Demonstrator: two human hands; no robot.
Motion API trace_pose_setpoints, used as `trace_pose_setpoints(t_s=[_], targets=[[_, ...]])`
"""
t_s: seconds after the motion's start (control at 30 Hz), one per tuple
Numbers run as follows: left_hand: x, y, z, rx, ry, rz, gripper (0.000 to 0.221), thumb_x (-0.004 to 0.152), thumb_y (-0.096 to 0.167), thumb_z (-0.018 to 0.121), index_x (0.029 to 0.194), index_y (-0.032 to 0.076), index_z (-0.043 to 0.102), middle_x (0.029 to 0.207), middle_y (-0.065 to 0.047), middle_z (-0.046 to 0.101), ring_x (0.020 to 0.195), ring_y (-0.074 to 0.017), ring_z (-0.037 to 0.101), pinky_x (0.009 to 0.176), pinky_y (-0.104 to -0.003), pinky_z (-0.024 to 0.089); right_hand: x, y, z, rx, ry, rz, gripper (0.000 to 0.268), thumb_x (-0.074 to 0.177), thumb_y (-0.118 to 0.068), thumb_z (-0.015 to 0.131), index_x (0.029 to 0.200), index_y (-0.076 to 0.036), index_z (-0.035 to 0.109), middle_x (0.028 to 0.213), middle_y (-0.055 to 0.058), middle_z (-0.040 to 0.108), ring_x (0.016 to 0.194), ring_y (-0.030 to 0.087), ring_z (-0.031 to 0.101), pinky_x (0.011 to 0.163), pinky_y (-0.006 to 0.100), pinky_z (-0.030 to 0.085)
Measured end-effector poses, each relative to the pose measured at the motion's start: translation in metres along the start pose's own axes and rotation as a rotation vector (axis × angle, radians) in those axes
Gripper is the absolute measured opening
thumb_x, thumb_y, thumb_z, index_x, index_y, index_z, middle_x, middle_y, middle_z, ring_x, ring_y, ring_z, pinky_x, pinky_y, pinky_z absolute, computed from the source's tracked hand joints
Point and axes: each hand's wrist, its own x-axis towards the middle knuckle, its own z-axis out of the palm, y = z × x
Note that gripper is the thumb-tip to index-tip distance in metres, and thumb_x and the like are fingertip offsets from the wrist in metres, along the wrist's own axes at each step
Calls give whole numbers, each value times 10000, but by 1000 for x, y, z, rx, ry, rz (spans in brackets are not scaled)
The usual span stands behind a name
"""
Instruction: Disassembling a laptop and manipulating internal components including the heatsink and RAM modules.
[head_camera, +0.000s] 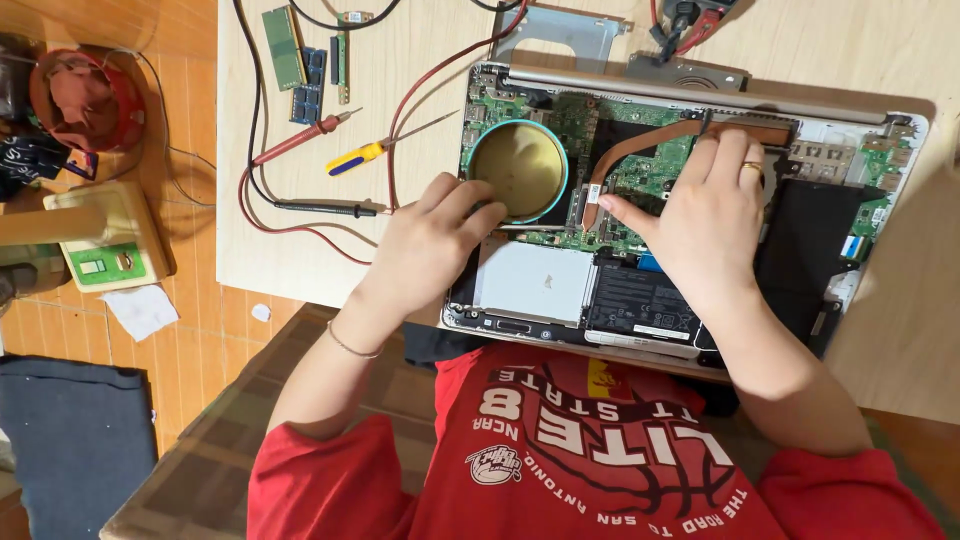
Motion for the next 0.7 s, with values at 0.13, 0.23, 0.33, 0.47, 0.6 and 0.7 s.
trace_pose_setpoints(t_s=[0.13, 0.23, 0.33, 0.47, 0.6, 0.7], targets=[[4, 10, -30, -77, 59, -43, 439, 852, 13, 724, 1288, 26, 666, 1264, -93, 627, 1060, -268, 615, 841, -363, 565, -1, -1, 0, 22, 18, 1, 1024, 880, -773, 780, 1118, 201, 575, 1220, 252, 486, 1232, 413, 519, 1069, 443, 494], [-2, 15, -59, -182, 109, -101, 605, 808, -103, 653, 1401, -6, 582, 1397, -135, 576, 1168, -292, 601, 978, -380, 559, -2, -1, -1, 10, 11, -10, 1028, 874, -778, 784, 1104, 201, 570, 1206, 252, 479, 1222, 414, 514, 1096, 458, 494], [-11, 15, -71, -139, 170, -178, 574, 804, -161, 633, 1353, 3, 596, 1322, -183, 609, 1128, -334, 641, 890, -379, 565, -2, -1, 0, 22, 25, -3, 1011, 881, -766, 788, 1127, 191, 573, 1213, 246, 477, 1242, 423, 508, 1095, 460, 492], [-26, 14, -72, -171, 137, -505, 527, 978, -50, 664, 1483, -16, 517, 1115, -127, 692, 831, -239, 669, 721, -358, 549, -4, 0, 1, 48, 6, 10, 1035, 892, -774, 778, 1146, 207, 568, 1234, 259, 481, 1259, 433, 506, 1101, 460, 475], [-44, 14, -78, -470, 167, -645, 259, 1065, -36, 574, 1321, -17, 533, 1156, -104, 714, 774, -162, 656, 673, -293, 551, -4, 1, 1, -33, -8, -28, 1043, 875, -788, 700, 1124, 216, 570, 1203, 259, 484, 1245, 415, 507, 1160, 465, 456], [-54, 17, -85, -946, 252, -610, 134, 1117, -28, 545, 1242, 1, 582, 1243, -176, 693, 1012, -206, 764, 829, -292, 662, -4, 2, 2, -36, 0, -30, 1047, 887, -797, 688, 1126, 215, 572, 1219, 264, 485, 1261, 414, 505, 1172, 460, 447]])
